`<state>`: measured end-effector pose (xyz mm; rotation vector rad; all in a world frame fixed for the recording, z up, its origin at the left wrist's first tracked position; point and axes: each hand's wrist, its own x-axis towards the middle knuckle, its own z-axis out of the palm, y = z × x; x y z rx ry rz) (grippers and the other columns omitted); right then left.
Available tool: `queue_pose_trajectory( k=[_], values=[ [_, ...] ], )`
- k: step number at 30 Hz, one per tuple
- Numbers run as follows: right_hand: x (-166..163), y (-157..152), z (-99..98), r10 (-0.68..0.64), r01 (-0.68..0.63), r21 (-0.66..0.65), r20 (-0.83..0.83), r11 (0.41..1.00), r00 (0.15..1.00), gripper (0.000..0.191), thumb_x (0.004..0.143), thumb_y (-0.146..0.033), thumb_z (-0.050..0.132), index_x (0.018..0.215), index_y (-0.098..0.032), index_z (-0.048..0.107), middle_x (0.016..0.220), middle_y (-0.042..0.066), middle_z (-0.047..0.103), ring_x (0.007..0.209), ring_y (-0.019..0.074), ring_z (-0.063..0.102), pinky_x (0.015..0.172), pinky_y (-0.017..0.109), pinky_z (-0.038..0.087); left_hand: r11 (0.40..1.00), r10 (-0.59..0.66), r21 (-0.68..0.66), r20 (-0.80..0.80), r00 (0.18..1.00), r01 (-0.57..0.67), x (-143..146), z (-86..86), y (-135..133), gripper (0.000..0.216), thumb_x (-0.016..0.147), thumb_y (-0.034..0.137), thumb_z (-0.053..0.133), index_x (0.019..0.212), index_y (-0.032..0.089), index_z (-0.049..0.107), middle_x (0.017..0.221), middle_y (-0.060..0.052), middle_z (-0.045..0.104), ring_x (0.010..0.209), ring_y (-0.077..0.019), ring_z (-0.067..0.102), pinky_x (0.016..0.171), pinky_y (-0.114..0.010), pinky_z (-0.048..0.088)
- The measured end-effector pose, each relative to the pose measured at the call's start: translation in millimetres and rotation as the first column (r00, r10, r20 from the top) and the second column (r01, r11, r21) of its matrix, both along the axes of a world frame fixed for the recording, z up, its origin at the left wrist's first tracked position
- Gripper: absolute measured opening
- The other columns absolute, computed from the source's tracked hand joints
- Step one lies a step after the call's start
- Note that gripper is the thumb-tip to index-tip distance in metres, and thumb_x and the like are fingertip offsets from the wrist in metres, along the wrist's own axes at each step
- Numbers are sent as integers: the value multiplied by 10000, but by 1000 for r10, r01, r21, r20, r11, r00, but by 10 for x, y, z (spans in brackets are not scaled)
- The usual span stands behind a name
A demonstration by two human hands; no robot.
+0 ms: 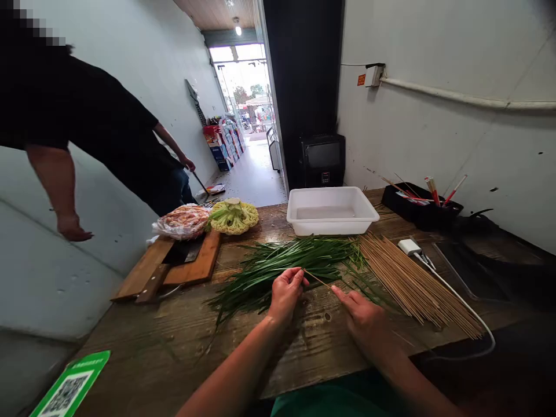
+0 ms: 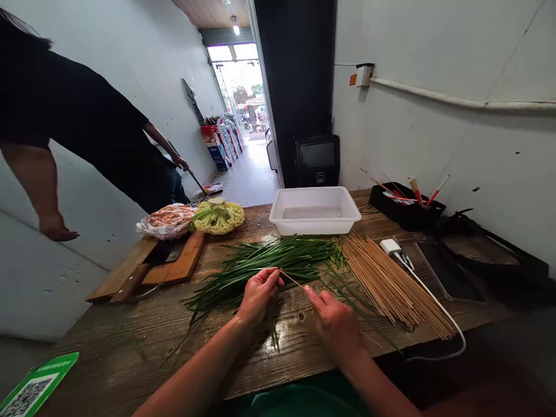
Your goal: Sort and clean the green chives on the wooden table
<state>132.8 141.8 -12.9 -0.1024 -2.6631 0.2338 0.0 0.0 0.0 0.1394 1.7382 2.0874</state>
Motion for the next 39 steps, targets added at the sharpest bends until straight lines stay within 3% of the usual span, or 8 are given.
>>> queue_pose_trajectory(
  k=[13, 21, 26, 32, 36, 39],
  values=[
    [3, -34, -105, -39, 39, 2, 2, 999, 999, 430, 896, -144, 354, 1271, -245, 538, 805, 31, 636, 638, 114, 588, 574, 197, 425, 997, -28, -72, -74, 997, 23, -1, -35, -5, 391, 660, 446, 663, 835, 96, 665, 675, -51, 654, 436, -43, 384, 406, -177, 263],
    [15, -29, -104, -58, 58, 13, 37, 998, 998, 445, 887, -144, 348, 1268, -273, 537, 833, 30, 648, 642, 119, 600, 552, 198, 428, 997, -30, -80, -88, 996, 23, -4, -77, 5, 370, 668, 435, 657, 849, 111, 673, 660, -32, 654, 422, -44, 369, 405, -184, 252],
    [6, -30, -126, -55, 55, 7, 41, 998, 998, 434, 886, -150, 362, 1263, -264, 544, 833, 33, 652, 644, 124, 601, 559, 206, 436, 987, -26, -163, -204, 979, -8, -26, -140, -5, 301, 711, 397, 619, 804, 120, 691, 625, -21, 639, 423, -51, 350, 415, -196, 263],
    [8, -40, -132, -54, 53, 17, 39, 998, 998, 430, 889, -146, 362, 1264, -255, 541, 851, 35, 658, 664, 126, 614, 576, 207, 445, 964, -58, -264, -361, 931, -42, -50, -165, -31, 239, 751, 357, 589, 766, 153, 714, 630, -29, 657, 529, -114, 500, 500, -214, 369],
    [2, -68, -114, -48, 48, -15, -10, 999, 999, 403, 901, -150, 354, 1243, -216, 557, 838, 48, 665, 685, 124, 625, 590, 197, 449, 930, -209, -368, -476, 854, 22, 82, -126, -13, 219, 800, 302, 545, 799, 178, 725, 718, -51, 695, 659, -158, 595, 650, -254, 440],
    [-8, -68, -126, -39, 34, -56, -96, 998, 995, 352, 922, -178, 343, 1163, -163, 599, 860, 65, 678, 700, 128, 635, 619, 202, 461, 856, -473, -475, -562, 679, 203, 234, -75, -4, 212, 818, 295, 541, 879, 207, 724, 822, -68, 712, 751, -181, 625, 718, -274, 446]
  ],
)
